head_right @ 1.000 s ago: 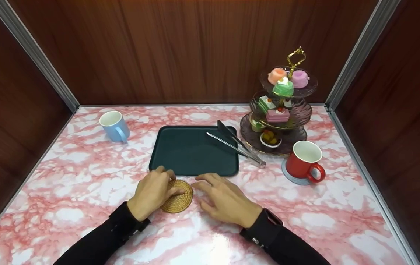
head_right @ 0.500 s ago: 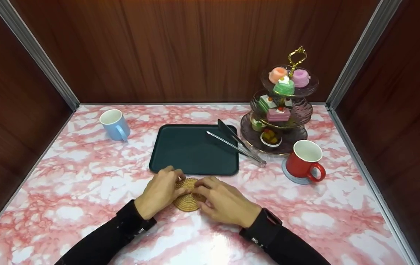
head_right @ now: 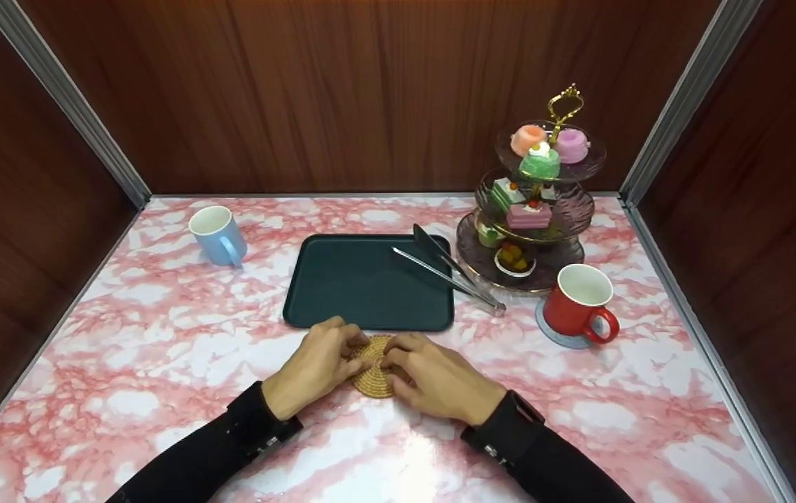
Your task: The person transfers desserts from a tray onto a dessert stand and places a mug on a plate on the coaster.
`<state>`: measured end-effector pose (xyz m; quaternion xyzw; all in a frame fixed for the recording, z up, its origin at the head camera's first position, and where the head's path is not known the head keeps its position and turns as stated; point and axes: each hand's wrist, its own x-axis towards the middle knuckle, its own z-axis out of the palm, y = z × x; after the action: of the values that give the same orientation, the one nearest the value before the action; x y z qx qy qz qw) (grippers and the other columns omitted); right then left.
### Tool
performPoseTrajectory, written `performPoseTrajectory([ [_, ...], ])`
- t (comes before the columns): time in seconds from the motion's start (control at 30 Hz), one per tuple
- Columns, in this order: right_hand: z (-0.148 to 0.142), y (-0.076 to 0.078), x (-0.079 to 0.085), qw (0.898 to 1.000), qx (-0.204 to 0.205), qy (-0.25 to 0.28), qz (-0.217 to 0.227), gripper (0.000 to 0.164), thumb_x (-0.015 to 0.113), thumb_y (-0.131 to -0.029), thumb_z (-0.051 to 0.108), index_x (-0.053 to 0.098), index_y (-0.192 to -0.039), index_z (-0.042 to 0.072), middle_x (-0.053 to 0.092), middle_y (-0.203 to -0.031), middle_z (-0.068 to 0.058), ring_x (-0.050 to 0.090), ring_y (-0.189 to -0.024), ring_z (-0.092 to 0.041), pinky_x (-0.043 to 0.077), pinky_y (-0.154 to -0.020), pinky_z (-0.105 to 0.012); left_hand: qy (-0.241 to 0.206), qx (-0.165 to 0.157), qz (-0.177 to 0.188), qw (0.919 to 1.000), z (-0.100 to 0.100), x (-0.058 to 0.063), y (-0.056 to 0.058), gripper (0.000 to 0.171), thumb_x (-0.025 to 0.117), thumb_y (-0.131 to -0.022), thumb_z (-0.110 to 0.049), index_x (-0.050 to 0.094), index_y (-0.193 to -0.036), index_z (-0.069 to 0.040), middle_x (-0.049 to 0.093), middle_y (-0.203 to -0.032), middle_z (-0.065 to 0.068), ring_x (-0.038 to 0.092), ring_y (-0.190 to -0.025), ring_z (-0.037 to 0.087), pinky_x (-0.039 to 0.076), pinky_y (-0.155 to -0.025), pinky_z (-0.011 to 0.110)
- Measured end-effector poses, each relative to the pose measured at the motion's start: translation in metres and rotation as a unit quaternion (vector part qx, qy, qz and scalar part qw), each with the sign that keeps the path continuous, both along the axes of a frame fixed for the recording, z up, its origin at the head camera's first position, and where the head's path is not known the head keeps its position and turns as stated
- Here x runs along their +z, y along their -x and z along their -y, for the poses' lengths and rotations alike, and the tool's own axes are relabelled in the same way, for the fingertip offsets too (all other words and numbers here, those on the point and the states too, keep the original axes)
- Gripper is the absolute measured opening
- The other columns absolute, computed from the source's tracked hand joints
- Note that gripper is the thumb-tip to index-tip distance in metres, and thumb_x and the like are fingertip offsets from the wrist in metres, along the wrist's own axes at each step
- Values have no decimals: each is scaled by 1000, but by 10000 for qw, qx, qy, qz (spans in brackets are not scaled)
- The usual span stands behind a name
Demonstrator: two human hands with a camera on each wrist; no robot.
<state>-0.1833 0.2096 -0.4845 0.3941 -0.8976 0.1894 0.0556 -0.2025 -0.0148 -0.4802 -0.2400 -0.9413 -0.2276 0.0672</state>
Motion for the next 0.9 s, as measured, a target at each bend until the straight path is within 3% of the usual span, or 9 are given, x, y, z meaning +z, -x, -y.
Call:
performPoseTrajectory([
  [0.33, -17, 6, 2, 9996, -237, 116, 68, 17, 61, -86, 32, 65, -102, 29, 54, -110, 14, 49, -99, 0, 47, -79, -24, 63, -607, 2, 9981, -8, 2, -2, 19, 71, -76, -25, 69, -94, -19, 52, -88, -3, 52, -76, 9, 47, -63, 21],
  [0.57, -31, 9, 1, 9994, -321, 120, 8, 18, 67, -82, 30, 65, -99, 27, 54, -107, 14, 55, -91, -5, 48, -74, -24, 608, -1150, -262, 9912, -12, 2, -6, 33, 71, -76, -36, 67, -107, -25, 54, -108, -2, 49, -93, 16, 48, -78, 27],
  [0.9, -55, 9, 4, 9979, -627, -28, 145, 26, 69, -80, 35, 63, -105, 29, 55, -105, 15, 53, -92, -3, 46, -77, -24, 879, -1869, -488, 9772, -22, -2, -6, 47, 67, -78, -42, 60, -122, -26, 51, -128, 4, 46, -115, 18, 44, -94, 35],
])
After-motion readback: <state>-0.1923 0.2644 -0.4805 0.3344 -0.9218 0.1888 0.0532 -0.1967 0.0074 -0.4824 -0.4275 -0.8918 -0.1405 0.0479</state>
